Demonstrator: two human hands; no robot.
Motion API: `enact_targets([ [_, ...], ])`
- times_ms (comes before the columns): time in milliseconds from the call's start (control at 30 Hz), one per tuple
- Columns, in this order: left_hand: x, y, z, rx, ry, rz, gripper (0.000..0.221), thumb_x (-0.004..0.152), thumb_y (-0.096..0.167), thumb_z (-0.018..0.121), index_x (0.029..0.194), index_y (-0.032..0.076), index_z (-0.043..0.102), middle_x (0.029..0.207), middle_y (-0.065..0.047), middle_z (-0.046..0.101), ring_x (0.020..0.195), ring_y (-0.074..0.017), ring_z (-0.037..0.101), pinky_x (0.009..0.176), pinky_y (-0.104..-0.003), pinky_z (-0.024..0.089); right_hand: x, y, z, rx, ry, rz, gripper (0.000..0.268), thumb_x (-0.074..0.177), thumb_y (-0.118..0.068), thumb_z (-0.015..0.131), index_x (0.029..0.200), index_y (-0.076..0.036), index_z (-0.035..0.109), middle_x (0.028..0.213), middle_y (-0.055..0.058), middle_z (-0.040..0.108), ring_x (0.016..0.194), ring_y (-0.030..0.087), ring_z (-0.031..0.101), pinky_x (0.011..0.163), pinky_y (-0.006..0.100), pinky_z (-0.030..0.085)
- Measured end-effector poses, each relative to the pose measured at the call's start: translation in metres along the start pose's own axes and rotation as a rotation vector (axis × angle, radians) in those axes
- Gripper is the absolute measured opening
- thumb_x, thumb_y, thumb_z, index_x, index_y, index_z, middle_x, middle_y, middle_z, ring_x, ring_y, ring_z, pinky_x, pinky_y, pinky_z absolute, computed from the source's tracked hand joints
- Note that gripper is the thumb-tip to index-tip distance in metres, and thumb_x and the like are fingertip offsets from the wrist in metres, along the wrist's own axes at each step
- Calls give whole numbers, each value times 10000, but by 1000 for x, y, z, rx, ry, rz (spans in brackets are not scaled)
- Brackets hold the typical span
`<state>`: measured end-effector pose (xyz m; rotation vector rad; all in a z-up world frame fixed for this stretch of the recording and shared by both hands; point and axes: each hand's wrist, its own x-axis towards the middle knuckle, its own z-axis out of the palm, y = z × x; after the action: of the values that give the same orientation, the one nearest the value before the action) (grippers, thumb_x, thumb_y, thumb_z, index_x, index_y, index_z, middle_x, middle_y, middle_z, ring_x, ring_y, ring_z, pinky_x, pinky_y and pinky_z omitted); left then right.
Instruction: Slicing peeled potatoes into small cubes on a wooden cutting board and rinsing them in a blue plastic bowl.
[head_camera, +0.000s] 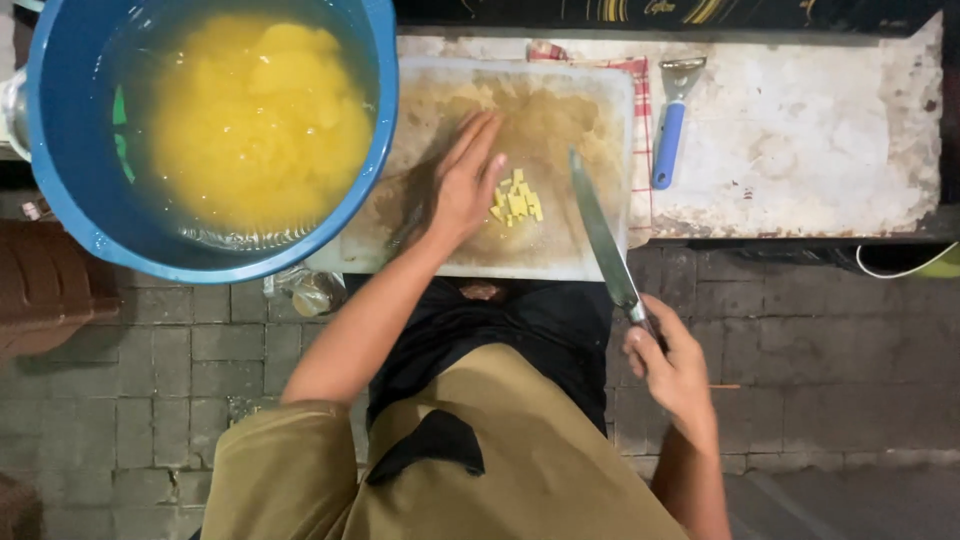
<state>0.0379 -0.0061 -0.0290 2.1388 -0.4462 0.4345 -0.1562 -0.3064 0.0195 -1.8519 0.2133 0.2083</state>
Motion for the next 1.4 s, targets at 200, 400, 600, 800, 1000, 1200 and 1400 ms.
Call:
enact_targets([
  [200, -10, 74, 2, -69, -289, -422, 557, 1060, 298, 389, 1528, 12, 290, 1571, -230, 295, 1476, -331, 260, 1229, -422, 223, 18, 35, 59, 563, -2, 213, 432, 972, -59, 463, 1402, -102, 460, 652, 218, 510, 386, 209, 415, 295, 309, 364],
  [400, -13, 71, 38, 157, -159, -251, 617, 1014, 250, 537, 1478, -89, 313, 1520, -329, 305, 1462, -450, 260, 1227, -489, 245, 31, 11, 118, 586, 20, 270, 500, 990, -86, 465, 1483, -126, 396, 700, 223, 539, 439, 214, 430, 316, 303, 373],
  [600, -18, 48, 56, 105, -138, -319, 545, 1039, 177, 457, 1498, -68, 296, 1583, -260, 247, 1510, -378, 177, 1262, -424, 186, 39, -12, 146, 517, -26, 264, 561, 997, -69, 452, 1534, -128, 301, 753, 236, 537, 498, 246, 471, 338, 362, 419],
  [800, -17, 45, 43, 718, -244, -129, 451, 1050, 171, 379, 1416, -89, 417, 1517, -212, 405, 1461, -254, 322, 1274, -347, 80, 37, -11, 168, 619, -3, 224, 632, 992, -81, 482, 1556, -97, 197, 768, 220, 490, 497, 220, 449, 321, 337, 388],
  [1000, -15, 67, 21, -454, 356, -264, 446, 1029, 109, 528, 1464, 50, 452, 1525, -187, 425, 1406, -349, 418, 1197, -453, 362, 11, -64, 166, 148, -109, -38, 681, 943, -83, 507, 1533, -12, 174, 585, 166, 586, 399, 238, 567, 305, 334, 422],
  [1200, 29, 101, -96, -506, 727, -3, 396, 1152, 227, 405, 1546, 194, 390, 1638, 32, 401, 1601, -136, 349, 1448, -366, 259, -12, -130, 143, -326, -217, -721, 534, 860, -13, 602, 1345, 123, 423, 955, 138, 657, 733, 215, 614, 686, 287, 523],
  [1400, 55, 36, -222, -886, 878, -536, 302, 916, 313, 516, 936, 33, 626, 783, -80, 652, 689, -162, 679, 523, -299, 588, -8, -111, 130, -94, -421, -577, 557, 807, -10, 638, 1347, 30, 507, 787, 14, 658, 587, 104, 541, 552, 215, 464],
])
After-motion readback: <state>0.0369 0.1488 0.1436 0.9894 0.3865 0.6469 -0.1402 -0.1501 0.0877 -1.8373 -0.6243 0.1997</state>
